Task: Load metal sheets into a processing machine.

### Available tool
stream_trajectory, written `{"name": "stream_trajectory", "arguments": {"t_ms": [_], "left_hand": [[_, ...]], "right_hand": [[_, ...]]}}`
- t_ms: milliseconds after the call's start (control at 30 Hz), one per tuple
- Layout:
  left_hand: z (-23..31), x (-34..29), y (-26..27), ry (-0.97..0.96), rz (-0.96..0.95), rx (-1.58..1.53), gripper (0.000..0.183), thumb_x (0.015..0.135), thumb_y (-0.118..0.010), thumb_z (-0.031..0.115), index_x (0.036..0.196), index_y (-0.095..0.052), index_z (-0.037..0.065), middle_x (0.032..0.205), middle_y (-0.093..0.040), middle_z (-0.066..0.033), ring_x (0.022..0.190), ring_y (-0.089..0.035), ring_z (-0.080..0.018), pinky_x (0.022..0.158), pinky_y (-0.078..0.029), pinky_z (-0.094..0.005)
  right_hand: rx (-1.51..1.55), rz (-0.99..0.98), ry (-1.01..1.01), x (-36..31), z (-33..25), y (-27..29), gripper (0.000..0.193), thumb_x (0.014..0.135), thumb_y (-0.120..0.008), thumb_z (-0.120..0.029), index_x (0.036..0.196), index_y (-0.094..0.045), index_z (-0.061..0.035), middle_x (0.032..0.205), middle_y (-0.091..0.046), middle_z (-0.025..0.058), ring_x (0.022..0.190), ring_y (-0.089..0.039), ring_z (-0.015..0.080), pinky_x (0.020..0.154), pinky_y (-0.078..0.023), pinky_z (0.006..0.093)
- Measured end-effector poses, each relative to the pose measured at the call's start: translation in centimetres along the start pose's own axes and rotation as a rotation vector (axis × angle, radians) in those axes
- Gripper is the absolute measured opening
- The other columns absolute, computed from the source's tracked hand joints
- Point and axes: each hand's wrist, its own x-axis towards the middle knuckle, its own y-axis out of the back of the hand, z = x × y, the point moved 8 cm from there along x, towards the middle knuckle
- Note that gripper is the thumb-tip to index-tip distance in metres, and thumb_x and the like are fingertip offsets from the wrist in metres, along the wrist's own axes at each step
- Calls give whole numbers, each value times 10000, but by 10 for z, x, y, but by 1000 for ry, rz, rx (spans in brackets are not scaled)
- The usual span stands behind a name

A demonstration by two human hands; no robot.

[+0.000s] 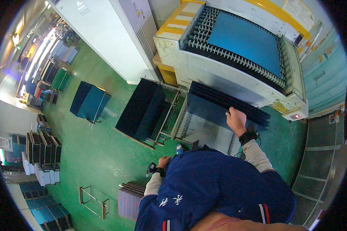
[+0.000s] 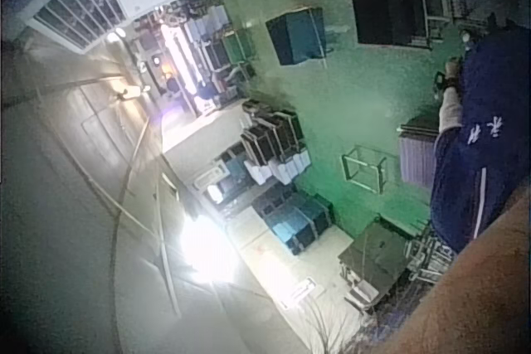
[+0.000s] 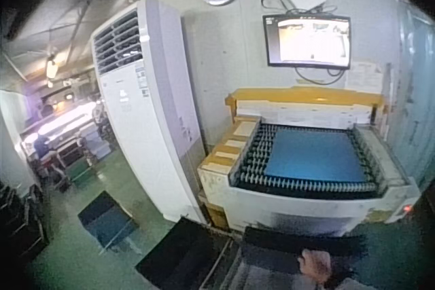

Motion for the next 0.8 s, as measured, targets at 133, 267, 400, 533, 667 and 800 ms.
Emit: {"name": "stream_trajectory", "arguments": {"t_ms": [133, 267, 400, 533, 667, 800], "left_hand": [[-4, 3, 1, -11, 15, 5, 389, 788, -701, 356, 933, -691, -5, 807, -685, -69, 716, -623, -166, 664, -489, -309], [6, -4, 0, -15, 11, 15, 402, 786, -703, 359, 946, -692, -9, 807, -685, -70, 716, -626, -169, 672, -492, -308], [6, -7, 1, -3, 36, 16, 400, 788, -703, 355, 950, -691, -10, 813, -686, -71, 718, -628, -170, 674, -495, -309], [-1, -4, 1, 30, 54, 30, 400, 793, -705, 365, 940, -695, -6, 817, -688, -76, 718, -630, -168, 665, -497, -311], [-5, 1, -2, 28, 23, -19, 396, 792, -708, 371, 928, -700, -1, 800, -686, -74, 706, -627, -162, 653, -495, -310], [-18, 8, -3, 22, 9, -65, 388, 790, -709, 363, 929, -700, 1, 792, -684, -63, 697, -624, -153, 644, -493, -307]], "right_hand": [[3, 5, 3, 0, 1, -1, 219, 770, -673, -219, 742, -528, -58, 675, -591, 144, 653, -600, 364, 572, -457, 466], [-7, 6, 3, -1, 1, -1, 217, 768, -676, -219, 749, -531, -59, 683, -596, 141, 655, -604, 360, 571, -459, 465], [-6, -12, -6, 0, 1, -1, 216, 766, -678, -221, 756, -537, -59, 691, -602, 143, 659, -607, 362, 574, -460, 468], [-13, -19, -8, 0, 1, -3, 216, 763, -680, -223, 758, -542, -57, 696, -607, 146, 664, -610, 366, 577, -462, 471], [-20, -14, -8, -1, 4, -5, 214, 763, -679, -222, 757, -544, -56, 695, -606, 148, 665, -611, 365, 580, -465, 471], [-9, 1, -4, -1, 1, -1, 213, 764, -677, -222, 752, -541, -59, 689, -605, 147, 660, -610, 364, 576, -465, 472]]}}
